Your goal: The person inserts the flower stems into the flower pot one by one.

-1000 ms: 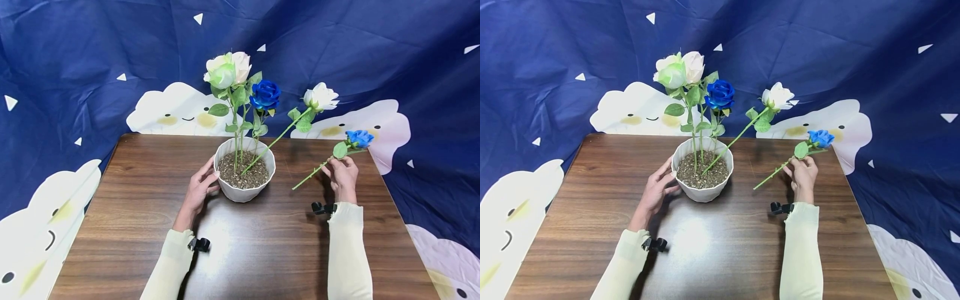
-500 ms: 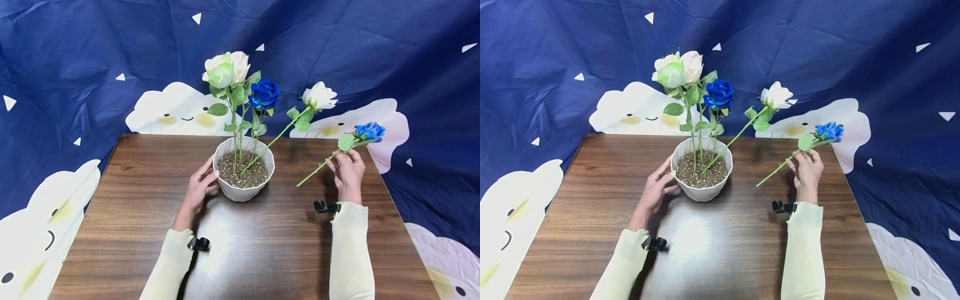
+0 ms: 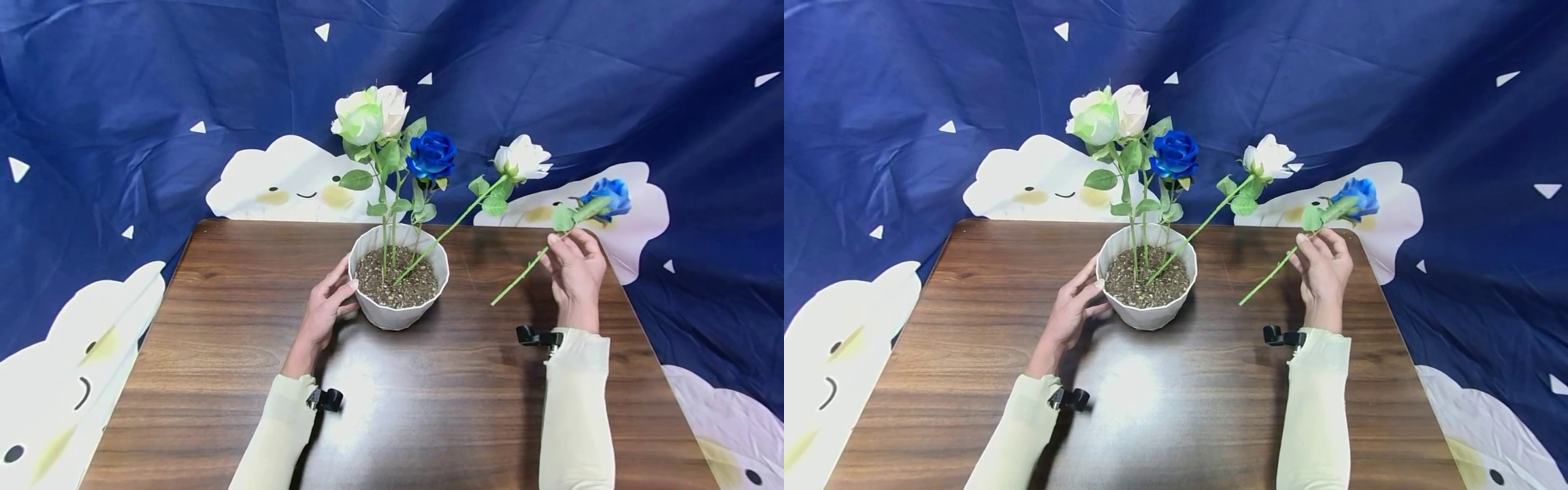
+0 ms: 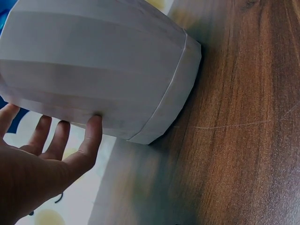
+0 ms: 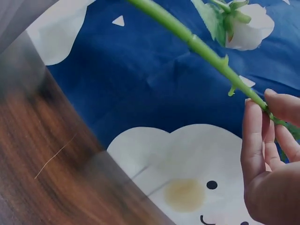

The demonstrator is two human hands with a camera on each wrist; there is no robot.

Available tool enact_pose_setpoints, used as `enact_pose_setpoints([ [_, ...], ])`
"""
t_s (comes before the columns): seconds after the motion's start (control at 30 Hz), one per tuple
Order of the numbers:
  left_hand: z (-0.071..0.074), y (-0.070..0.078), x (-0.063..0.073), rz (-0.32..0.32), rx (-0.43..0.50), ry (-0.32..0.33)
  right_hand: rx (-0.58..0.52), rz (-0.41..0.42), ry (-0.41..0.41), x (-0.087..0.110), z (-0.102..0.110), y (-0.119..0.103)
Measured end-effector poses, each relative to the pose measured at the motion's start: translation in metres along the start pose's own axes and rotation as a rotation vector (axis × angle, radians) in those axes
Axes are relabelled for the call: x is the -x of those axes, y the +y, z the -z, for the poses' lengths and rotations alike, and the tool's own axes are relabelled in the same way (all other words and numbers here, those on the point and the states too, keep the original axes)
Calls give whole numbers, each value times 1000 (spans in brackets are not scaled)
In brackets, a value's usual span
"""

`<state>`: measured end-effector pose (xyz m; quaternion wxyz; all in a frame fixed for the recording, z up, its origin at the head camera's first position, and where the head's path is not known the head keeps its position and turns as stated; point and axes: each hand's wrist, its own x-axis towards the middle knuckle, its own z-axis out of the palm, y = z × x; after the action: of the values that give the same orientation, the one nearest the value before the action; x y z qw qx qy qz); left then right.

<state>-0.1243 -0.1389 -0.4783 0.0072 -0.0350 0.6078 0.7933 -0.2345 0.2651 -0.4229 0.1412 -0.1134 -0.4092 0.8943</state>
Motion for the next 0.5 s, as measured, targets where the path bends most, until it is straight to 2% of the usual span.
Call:
enact_pose_setpoints([
  [0.5, 1, 0, 0, -4, 3, -8, -73, 39, 1, 8, -17, -11],
])
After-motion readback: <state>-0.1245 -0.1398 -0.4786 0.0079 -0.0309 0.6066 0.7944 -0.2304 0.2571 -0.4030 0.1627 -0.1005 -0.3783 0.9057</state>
